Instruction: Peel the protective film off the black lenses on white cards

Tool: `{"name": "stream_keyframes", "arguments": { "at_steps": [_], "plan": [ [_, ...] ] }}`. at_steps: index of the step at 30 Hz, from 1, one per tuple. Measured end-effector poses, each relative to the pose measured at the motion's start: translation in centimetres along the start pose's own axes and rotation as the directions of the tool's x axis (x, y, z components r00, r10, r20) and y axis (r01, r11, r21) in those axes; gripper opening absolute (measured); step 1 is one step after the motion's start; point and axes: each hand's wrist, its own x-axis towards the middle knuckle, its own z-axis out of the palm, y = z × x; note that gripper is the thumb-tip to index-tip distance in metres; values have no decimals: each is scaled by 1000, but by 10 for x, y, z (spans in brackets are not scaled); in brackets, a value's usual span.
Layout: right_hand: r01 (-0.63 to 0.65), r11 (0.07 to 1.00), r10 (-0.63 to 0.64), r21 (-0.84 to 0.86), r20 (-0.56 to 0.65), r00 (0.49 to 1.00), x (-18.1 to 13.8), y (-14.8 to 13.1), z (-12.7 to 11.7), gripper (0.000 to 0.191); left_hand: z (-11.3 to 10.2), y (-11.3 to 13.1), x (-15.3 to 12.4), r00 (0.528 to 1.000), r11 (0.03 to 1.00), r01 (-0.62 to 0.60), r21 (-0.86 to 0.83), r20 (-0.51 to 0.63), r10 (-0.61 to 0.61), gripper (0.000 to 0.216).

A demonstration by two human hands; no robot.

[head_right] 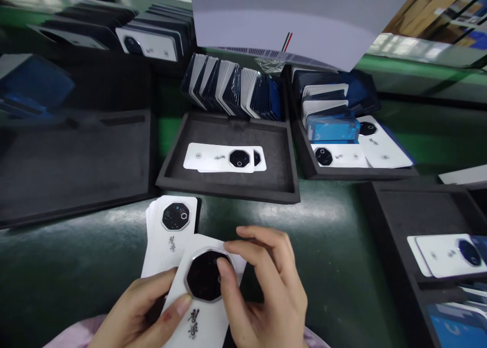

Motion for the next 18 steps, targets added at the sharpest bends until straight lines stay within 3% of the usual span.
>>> {"name": "stream_keyframes", "arguments": {
  "at_steps": [3, 7, 13, 18],
  "plan": [
    [76, 989, -77, -124, -10, 997, -1, 0, 1, 23, -1, -1, 1, 1000, 999, -11, 43, 9, 11, 26],
    [90, 990, -89, -112, 17, 996, -1, -1, 1, 25, -3, 0, 1, 996, 977, -87, 194, -9, 91, 26],
    [-47, 999, 49, -27, 90, 995, -2, 0, -3, 19, 0, -5, 0, 975, 936, -208, 285, -17, 222, 19],
    [-86, 991, 93, -100, 69, 993, -2, 3, -5, 13, -1, -9, 1, 951, 905, -286, 316, -21, 308, 16]
  ]
}}
